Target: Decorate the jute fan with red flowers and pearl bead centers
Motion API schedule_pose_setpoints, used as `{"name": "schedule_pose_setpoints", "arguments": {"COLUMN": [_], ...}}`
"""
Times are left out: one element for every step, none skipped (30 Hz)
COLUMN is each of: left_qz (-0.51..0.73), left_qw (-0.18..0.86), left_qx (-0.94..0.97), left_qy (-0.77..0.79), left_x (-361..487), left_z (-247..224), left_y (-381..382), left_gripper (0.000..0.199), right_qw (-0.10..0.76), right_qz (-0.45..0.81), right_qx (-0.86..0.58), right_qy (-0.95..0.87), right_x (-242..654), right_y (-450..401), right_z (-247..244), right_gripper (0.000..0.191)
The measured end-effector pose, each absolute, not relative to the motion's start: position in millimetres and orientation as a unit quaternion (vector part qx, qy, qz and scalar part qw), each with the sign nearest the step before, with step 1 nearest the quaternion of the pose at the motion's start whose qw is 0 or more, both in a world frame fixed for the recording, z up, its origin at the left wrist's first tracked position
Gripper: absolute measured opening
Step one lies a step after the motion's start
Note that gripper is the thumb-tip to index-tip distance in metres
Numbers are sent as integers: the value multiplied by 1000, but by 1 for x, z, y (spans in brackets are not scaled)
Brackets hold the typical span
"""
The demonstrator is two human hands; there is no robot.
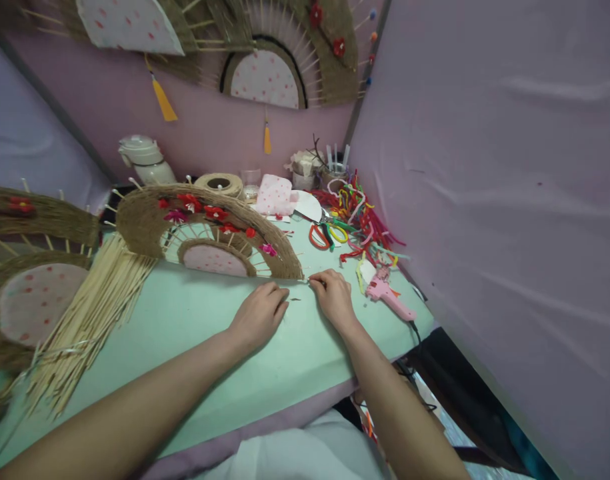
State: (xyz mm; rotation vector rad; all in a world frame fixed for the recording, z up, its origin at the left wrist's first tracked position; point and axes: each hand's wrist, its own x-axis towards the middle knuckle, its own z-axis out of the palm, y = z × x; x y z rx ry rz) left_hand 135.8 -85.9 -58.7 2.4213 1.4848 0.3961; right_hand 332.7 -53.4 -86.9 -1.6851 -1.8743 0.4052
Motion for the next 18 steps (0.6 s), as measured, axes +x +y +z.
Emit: {"name": "schedule_pose_setpoints", "arguments": {"left_qz": [137, 138, 140, 142, 144, 146, 148, 149, 149, 150, 149, 149, 149, 149, 150, 150, 150, 150], "left_qw": [137, 136, 135, 134, 133, 132, 132, 132, 131, 131, 130, 129, 127, 126, 125, 123, 121, 118], "left_qx": [835, 834, 833, 832, 830, 828, 826, 825, 824, 824, 824, 824, 824, 824, 823, 823, 823, 823], "left_qy": [514, 516, 517, 519, 522, 525, 528, 529, 530, 530, 530, 531, 531, 532, 533, 534, 534, 535], "left_x": [136, 136, 136, 136, 136, 137, 137, 137, 138, 138, 138, 138, 138, 138, 138, 139, 139, 139], "left_z": [-59, -60, -60, -61, -61, -61, -62, -62, -62, -62, -62, -62, -62, -62, -62, -63, -63, -63], "left_y": [-85, -85, -84, -83, -83, -82, -82, -82, -82, -82, -82, -82, -82, -82, -81, -81, -81, -81], "left_gripper": [22, 22, 23, 23, 24, 24, 24, 25, 25, 25, 26, 26, 27, 27, 27, 27, 27, 27], "right_qw": [289, 289, 289, 290, 292, 294, 296, 298, 300, 303, 305, 308, 310, 312, 315, 317, 319, 321], "right_qz": [152, 151, 150, 150, 149, 149, 150, 151, 151, 151, 151, 151, 151, 150, 150, 149, 148, 147], "right_qx": [-634, -635, -637, -639, -639, -639, -639, -638, -637, -637, -637, -637, -636, -636, -635, -634, -634, -633], "right_qy": [-701, -700, -698, -697, -696, -695, -694, -694, -693, -693, -692, -691, -690, -690, -689, -689, -689, -689], "right_x": [332, 331, 330, 330, 329, 329, 329, 329, 329, 328, 328, 328, 328, 328, 328, 328, 328, 328], "right_y": [-53, -54, -54, -54, -54, -55, -55, -56, -56, -56, -56, -56, -56, -56, -56, -56, -56, -57], "right_z": [-86, -86, -85, -84, -84, -83, -83, -83, -82, -82, -82, -82, -83, -83, -83, -83, -84, -84], "right_gripper": [19, 19, 19, 18, 18, 18, 18, 17, 17, 17, 17, 17, 17, 18, 18, 18, 18, 19]}}
